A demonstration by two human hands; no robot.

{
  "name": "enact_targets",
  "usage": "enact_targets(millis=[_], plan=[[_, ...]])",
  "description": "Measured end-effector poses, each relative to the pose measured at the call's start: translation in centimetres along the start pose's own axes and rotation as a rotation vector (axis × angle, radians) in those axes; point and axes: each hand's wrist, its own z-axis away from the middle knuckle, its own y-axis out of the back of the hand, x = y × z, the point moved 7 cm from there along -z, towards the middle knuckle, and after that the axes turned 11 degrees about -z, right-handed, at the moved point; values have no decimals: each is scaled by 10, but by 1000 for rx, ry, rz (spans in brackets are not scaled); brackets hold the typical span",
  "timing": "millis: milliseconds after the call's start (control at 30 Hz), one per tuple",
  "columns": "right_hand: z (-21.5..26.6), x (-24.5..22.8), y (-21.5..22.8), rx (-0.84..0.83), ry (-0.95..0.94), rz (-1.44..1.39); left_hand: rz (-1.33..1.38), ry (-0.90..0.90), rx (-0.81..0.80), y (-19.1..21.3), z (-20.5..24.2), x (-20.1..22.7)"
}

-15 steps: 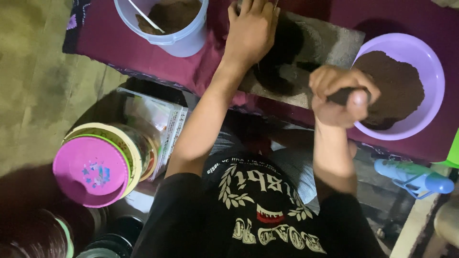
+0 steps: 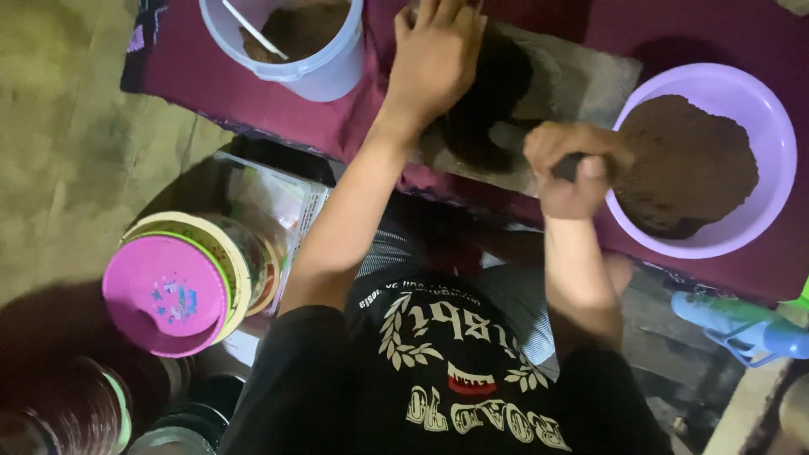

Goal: Grinding brown powder using a stone mortar and pestle at a steady pace.

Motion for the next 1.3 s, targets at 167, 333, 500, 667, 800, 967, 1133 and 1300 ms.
enact_targets(millis=[167,333,500,667,800,967,1133,1300], plan=[[1,19,7,-45,-173,-138,80,-46,-155,0,-4,1],[5,16,26,17,-162,-138,162,12,-223,-8,-6,-2],[11,14,24,-22,-139,-117,136,-20,-91,1,-1,-1],[11,9,23,-3,-79,-74,109,-14,-143,-12,1,-4],[9,5,20,-33,-56,-80,163,18,-149,-7,0,-4],[7,8,23,-56,-105,-108,97,-30,-108,-3,-1,-3],[3,8,18,-33,-185,-144,86,-52,-109,4,0,-1],[-5,2,17,12,-221,-131,117,-43,-203,9,-4,1]])
